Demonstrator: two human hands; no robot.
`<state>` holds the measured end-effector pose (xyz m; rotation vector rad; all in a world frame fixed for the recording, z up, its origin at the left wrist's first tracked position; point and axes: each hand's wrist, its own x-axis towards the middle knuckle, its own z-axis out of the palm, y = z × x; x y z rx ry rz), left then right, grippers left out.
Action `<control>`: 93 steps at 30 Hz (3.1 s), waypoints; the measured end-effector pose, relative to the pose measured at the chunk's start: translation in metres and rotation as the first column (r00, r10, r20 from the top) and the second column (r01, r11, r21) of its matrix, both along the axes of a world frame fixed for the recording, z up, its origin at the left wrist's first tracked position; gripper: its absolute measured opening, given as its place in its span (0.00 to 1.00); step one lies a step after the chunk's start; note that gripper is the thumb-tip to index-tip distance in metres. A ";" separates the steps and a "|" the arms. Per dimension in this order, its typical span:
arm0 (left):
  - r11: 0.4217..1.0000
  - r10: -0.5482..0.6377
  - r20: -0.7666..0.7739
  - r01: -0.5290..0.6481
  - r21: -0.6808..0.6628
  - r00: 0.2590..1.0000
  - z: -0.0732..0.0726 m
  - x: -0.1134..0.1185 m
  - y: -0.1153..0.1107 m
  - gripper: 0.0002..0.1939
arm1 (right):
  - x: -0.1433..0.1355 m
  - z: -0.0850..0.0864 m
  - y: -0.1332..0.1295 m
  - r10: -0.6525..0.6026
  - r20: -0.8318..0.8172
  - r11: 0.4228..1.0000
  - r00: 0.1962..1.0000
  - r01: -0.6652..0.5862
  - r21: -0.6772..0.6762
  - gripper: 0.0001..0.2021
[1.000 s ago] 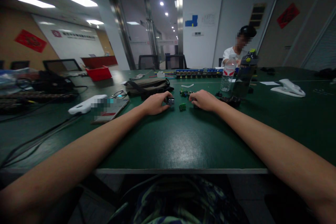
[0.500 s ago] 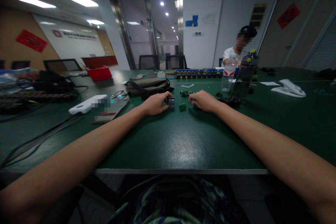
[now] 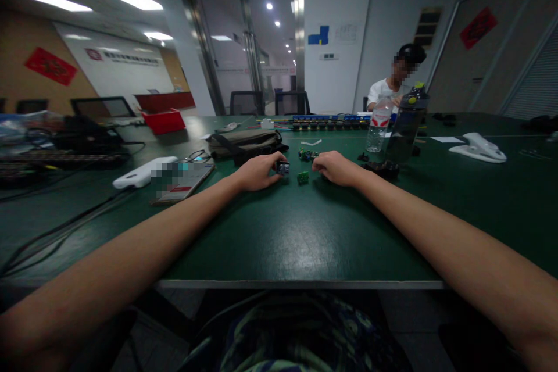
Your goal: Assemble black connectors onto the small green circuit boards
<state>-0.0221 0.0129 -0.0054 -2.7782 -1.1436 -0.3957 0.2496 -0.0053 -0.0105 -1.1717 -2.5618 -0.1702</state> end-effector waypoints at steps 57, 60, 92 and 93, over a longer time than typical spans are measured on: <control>0.995 -0.100 -0.053 0.098 -0.033 0.994 -0.001 0.004 -0.002 0.20 | -0.034 -0.011 -0.020 -0.051 -0.115 0.977 0.992 0.025 -0.211 0.07; 0.995 -0.095 -0.052 0.094 -0.036 0.994 -0.001 0.004 -0.002 0.19 | -0.034 -0.012 -0.019 -0.045 -0.108 0.979 0.993 0.022 -0.204 0.07; 0.995 -0.086 -0.051 0.084 -0.045 0.995 0.001 0.005 -0.004 0.20 | -0.035 -0.010 -0.021 -0.055 -0.097 0.976 0.994 0.033 -0.217 0.10; 0.995 -0.088 -0.051 0.086 -0.043 0.995 0.001 0.005 -0.004 0.20 | -0.035 -0.010 -0.021 -0.055 -0.097 0.976 0.994 0.033 -0.216 0.10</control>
